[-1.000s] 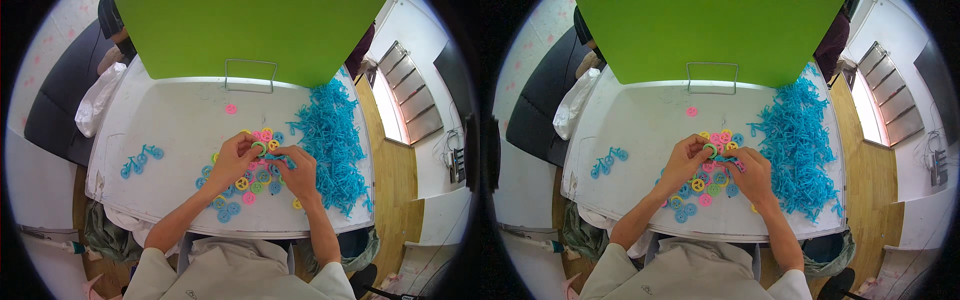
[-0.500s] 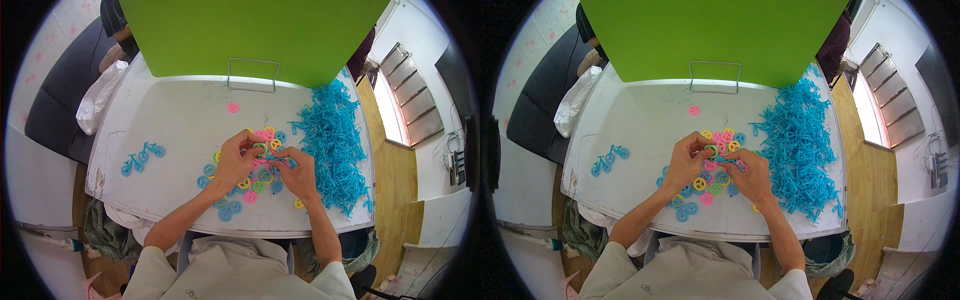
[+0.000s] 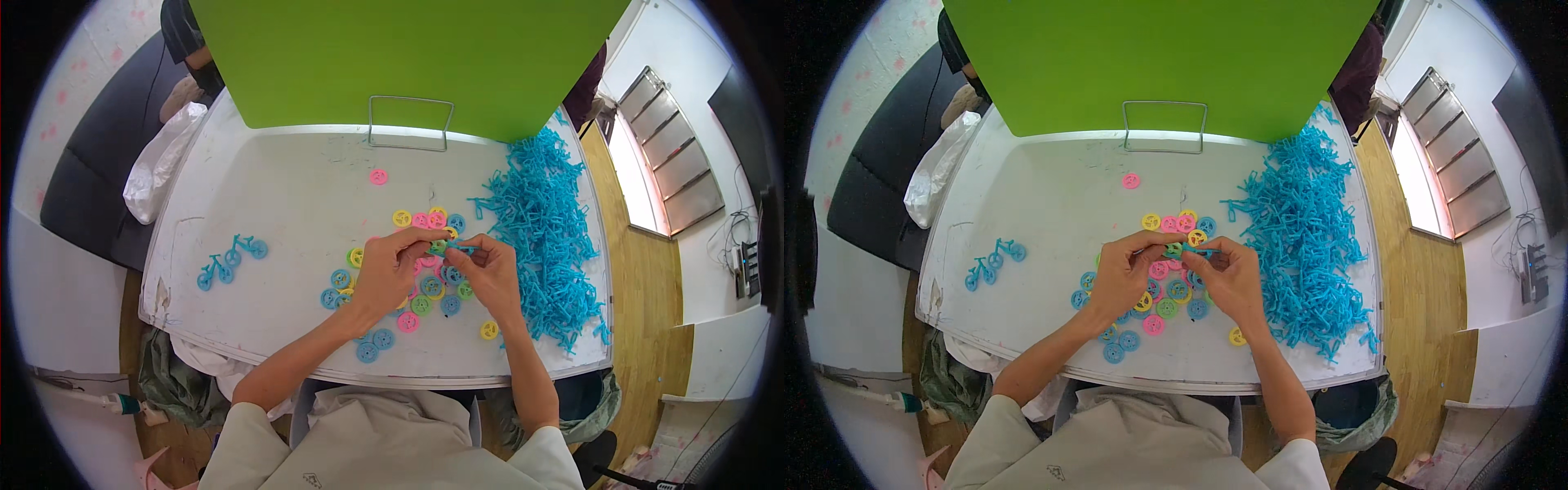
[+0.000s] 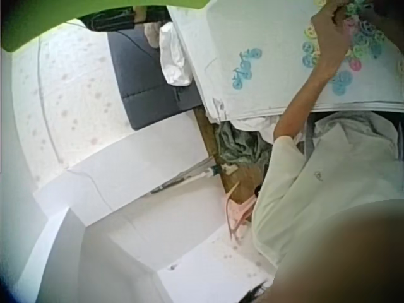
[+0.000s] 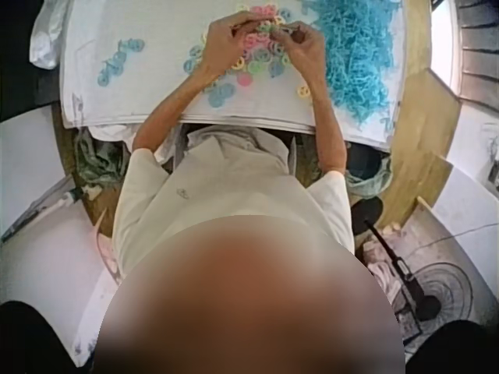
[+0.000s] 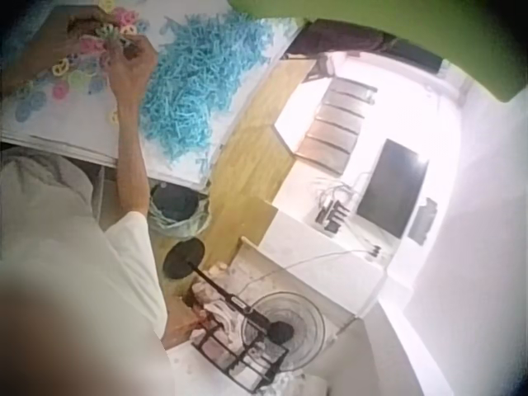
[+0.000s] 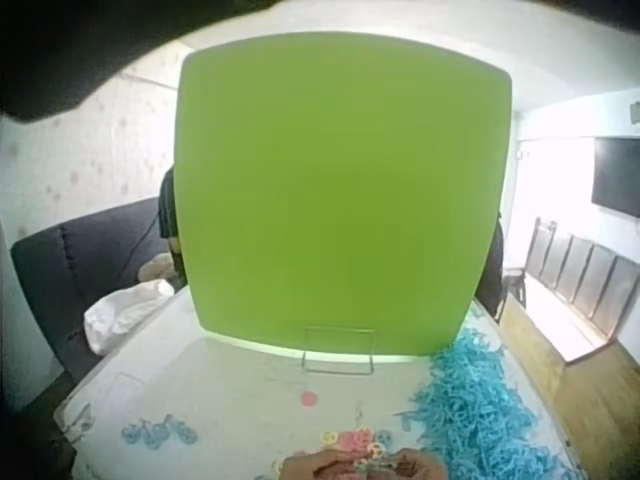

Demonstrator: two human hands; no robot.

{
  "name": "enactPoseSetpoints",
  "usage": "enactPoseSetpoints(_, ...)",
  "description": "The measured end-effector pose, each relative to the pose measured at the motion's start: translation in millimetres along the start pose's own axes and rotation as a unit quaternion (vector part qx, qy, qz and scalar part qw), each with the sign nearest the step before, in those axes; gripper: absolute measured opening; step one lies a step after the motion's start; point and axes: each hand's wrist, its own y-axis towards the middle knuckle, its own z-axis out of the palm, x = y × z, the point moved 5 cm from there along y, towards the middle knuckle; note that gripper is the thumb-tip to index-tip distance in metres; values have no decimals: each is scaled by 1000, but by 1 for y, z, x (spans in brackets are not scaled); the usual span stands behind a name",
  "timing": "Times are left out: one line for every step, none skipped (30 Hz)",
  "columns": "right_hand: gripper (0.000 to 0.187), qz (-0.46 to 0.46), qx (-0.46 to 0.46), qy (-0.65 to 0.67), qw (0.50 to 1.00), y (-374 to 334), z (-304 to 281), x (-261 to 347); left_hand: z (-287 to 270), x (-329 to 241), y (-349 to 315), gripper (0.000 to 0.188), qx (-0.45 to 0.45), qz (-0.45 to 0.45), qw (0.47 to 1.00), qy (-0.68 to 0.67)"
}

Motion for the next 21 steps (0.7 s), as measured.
enactPoseSetpoints(17, 1, -1, 0, 1000, 0, -1, -3, 1, -1, -1, 26, -1, 4, 1000, 20)
enactPoseSetpoints(17, 11, 16, 38, 999, 1, -1, -6, 3, 0, -1, 26, -1, 4, 1000, 19)
enactPoseSetpoints(16, 21, 32, 76, 996, 1, 0, -8, 3, 2, -1, 27, -14, 7, 1000, -1)
enactPoseSetpoints(16, 21, 33, 76, 996, 1, 0, -8, 3, 3, -1, 28, -27, 11, 999, -22)
enactPoseSetpoints(17, 45, 52, 113, 991, 0, 2, -11, 3, 3, -2, 28, -27, 11, 999, -22)
enactPoseSetpoints(18, 69, 71, 151, 984, 0, 4, -13, 1, 3, -2, 28, -31, 22, 999, -3)
enactPoseSetpoints(18, 69, 70, 151, 984, 0, 4, -15, 1, 2, -3, 28, -36, 33, 999, 16)
enactPoseSetpoints(19, 93, 87, 187, 974, 0, 6, -21, 1, 3, -4, 28, -36, 32, 999, 16)
enactPoseSetpoints(20, 117, 103, 222, 962, -1, 8, -25, 0, 2, -5, 28, -42, 41, 998, 30)
enactPoseSetpoints(20, 118, 103, 222, 962, -2, 9, -25, 0, 1, -6, 28, -48, 51, 997, 44)
enactPoseSetpoints(19, 136, 109, 248, 953, -3, 12, -24, 1, 2, -7, 28, -48, 50, 997, 44)
enactPoseSetpoints(18, 154, 115, 274, 942, -4, 14, -25, 0, 2, -7, 28, -55, 55, 996, 46)
enactPoseSetpoints(18, 155, 115, 273, 942, -3, 15, -25, 0, 3, -8, 29, -62, 60, 995, 48)
enactPoseSetpoints(17, 166, 123, 294, 933, -4, 17, -26, 0, 5, -9, 29, -63, 59, 995, 47)
enactPoseSetpoints(17, 178, 130, 315, 923, -4, 18, -27, -1, 6, -9, 29, -65, 56, 995, 43)
enactPoseSetpoints(17, 179, 130, 315, 923, -4, 18, -28, -1, 8, -10, 28, -67, 54, 996, 38)
enactPoseSetpoints(17, 180, 133, 320, 921, -4, 19, -29, -1, 8, -10, 28, -67, 53, 996, 38)
enactPoseSetpoints(17, 180, 135, 326, 918, -4, 19, -29, 0, 6, -10, 28, -70, 64, 995, 39)
enactPoseSetpoints(17, 181, 135, 325, 918, -5, 21, -27, -1, 5, -9, 28, -72, 75, 994, 41)
enactPoseSetpoints(16, 169, 99, 295, 935, -4, 20, -25, -1, 5, -9, 28, -73, 75, 994, 41)
enactPoseSetpoints(16, 157, 63, 264, 950, -3, 19, -22, 0, 7, -8, 27, -60, 51, 996, 41)
